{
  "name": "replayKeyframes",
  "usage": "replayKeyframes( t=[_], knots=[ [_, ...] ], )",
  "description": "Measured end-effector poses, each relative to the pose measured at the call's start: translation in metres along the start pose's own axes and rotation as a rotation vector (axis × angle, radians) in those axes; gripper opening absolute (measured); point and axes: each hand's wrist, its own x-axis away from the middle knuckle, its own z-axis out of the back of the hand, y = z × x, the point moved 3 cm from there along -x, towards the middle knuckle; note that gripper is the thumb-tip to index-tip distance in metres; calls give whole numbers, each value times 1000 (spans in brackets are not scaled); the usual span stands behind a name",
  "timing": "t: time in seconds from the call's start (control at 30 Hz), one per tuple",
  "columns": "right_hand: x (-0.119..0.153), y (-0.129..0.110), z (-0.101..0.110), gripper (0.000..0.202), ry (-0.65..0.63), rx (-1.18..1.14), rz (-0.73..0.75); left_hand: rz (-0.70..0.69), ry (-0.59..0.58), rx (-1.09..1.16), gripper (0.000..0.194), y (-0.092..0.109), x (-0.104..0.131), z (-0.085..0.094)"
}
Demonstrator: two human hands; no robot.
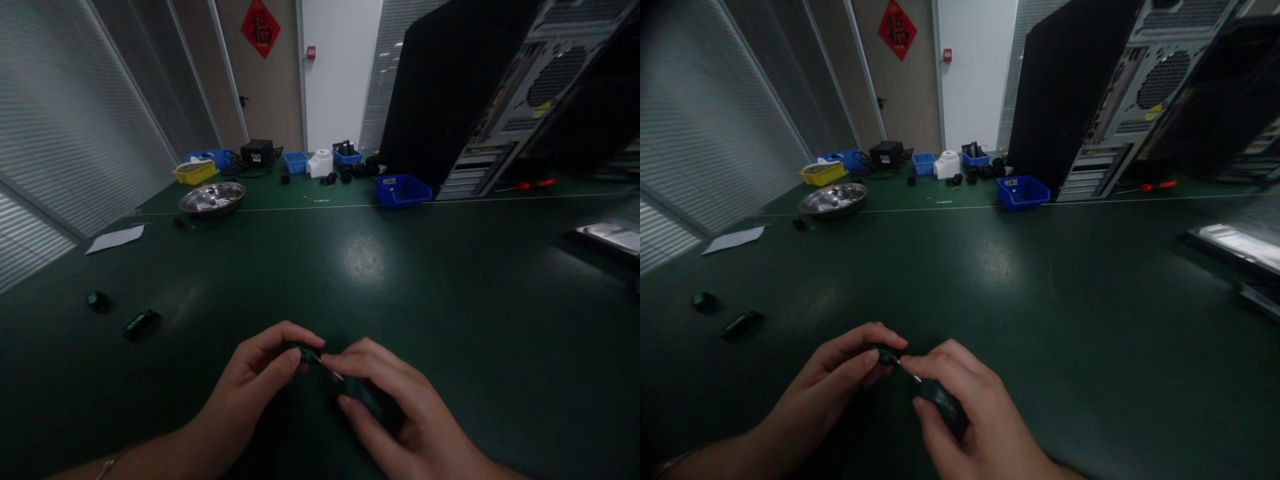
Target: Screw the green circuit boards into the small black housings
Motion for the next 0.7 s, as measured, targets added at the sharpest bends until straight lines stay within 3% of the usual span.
replayKeyframes(
  t=[0.2,0.7],
  knots=[
    [0,-1,0,46,-15,-6,26,-10,0,-52,8,5,-1,-2],
    [0,-4,2,55,27,133,88,-20,-95,257,7,1,-3,-3]
  ],
)
